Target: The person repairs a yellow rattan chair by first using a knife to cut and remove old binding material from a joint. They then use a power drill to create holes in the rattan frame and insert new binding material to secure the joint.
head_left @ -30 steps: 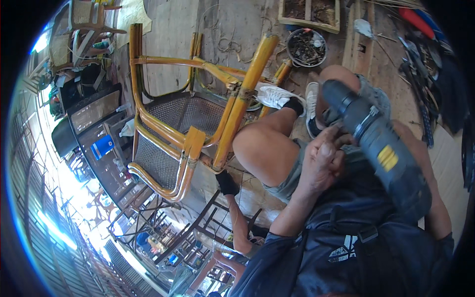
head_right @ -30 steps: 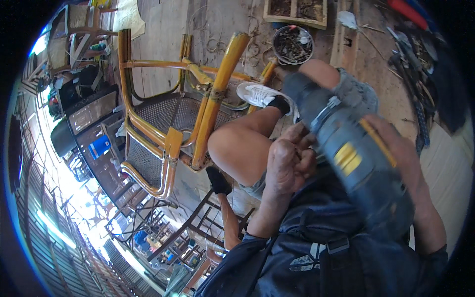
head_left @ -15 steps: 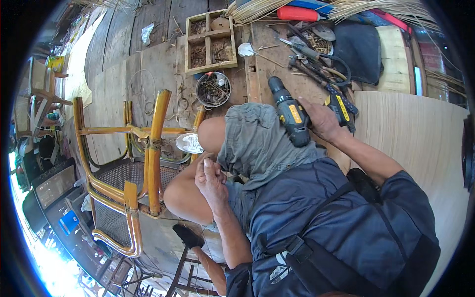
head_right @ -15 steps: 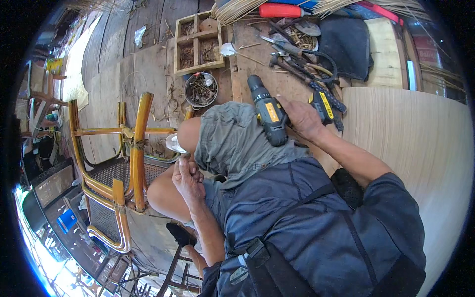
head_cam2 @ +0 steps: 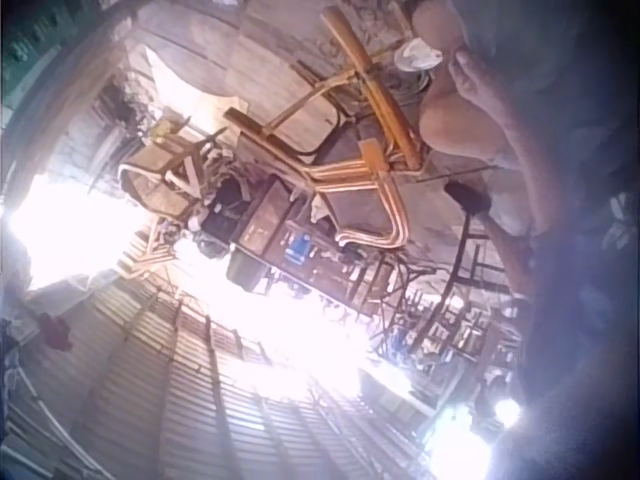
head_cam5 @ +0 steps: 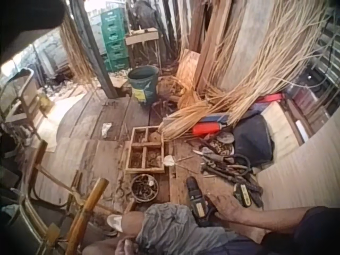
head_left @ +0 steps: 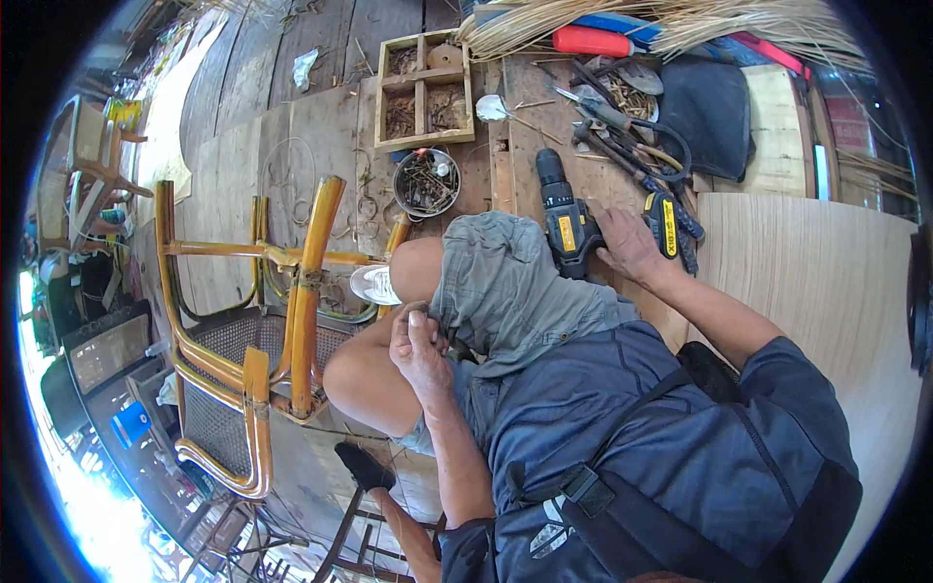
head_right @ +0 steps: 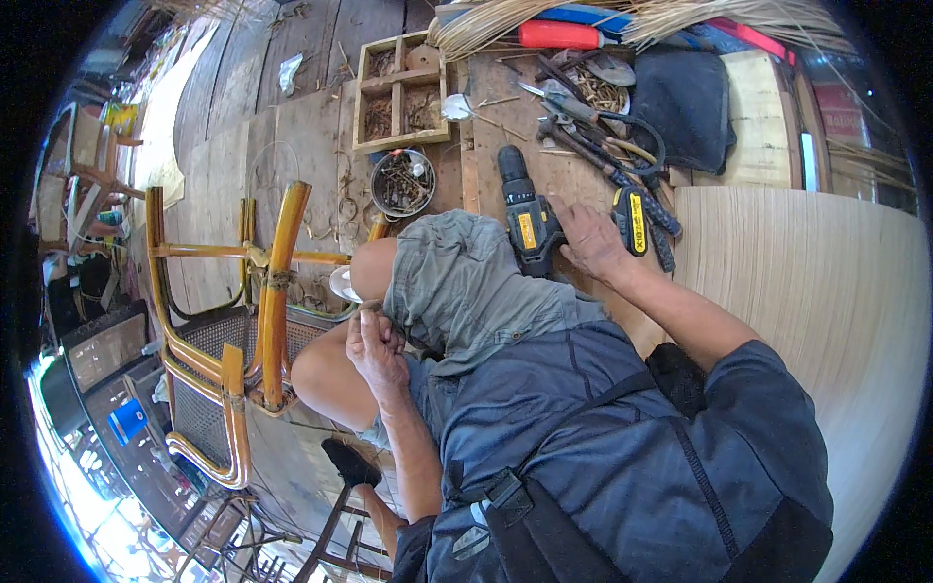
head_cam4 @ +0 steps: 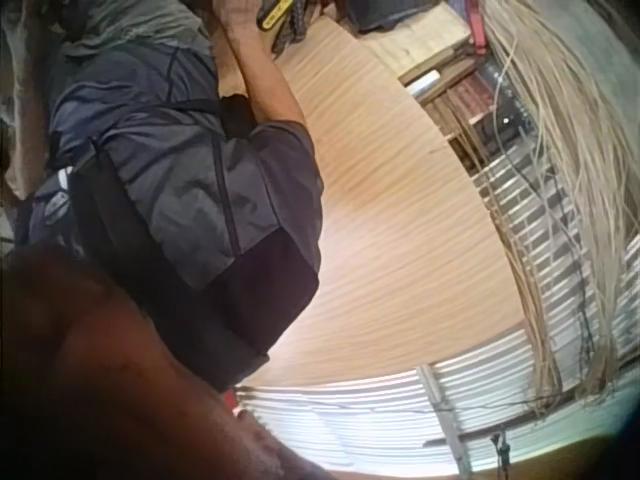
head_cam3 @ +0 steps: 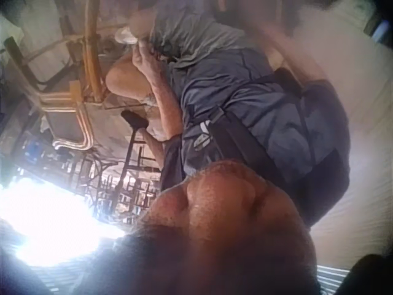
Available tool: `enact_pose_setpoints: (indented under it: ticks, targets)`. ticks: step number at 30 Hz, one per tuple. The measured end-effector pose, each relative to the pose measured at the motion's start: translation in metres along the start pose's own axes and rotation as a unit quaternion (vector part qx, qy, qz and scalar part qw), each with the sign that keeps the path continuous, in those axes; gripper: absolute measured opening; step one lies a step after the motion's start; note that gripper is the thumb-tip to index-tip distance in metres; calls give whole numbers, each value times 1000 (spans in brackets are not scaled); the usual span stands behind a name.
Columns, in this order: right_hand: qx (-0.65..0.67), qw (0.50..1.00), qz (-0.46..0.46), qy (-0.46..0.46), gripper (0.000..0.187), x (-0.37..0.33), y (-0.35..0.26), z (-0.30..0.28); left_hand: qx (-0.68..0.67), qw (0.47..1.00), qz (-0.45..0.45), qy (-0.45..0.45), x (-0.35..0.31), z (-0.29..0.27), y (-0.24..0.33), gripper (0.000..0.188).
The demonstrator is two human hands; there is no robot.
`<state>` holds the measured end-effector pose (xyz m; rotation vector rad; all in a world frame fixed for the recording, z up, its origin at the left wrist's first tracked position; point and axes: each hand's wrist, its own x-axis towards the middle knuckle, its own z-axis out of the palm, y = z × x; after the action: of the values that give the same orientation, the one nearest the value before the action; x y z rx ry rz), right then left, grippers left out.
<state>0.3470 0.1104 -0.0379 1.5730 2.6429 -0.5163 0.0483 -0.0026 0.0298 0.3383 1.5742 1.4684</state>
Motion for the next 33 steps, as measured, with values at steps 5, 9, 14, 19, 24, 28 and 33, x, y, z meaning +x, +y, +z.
enact_pose_setpoints:
  ticks: [5, 9, 14, 19, 24, 28, 33]
  targets:
    - [31, 987, -69, 140, 43, 28, 26, -7, 24, 999, 16, 39, 1, -13, 8, 21]
    - [42, 969, 86, 228, 35, 111, 61, -24, 116, 980, 113, 114, 17, -25, 48, 20]
    - [-23, 972, 184, 144, 41, 141, 105, -14, 389, 860, 220, 246, 68, -64, 114, 29]
    - [6, 988, 119, 95, 37, 134, 115, -18, 427, 848, 236, 206, 120, -87, 140, 35]
    - [115, 945, 283, 118, 34, 103, 26, -49, 585, 787, 77, 181, 172, -94, 146, 57]
    - [507, 828, 232, -64, 27, 90, -78, -66, 585, 786, 58, 190, 219, -108, 120, 72]
    - [439, 888, -86, -103, 34, 103, -212, -75, 557, 816, -47, 146, 246, -132, 98, 70]
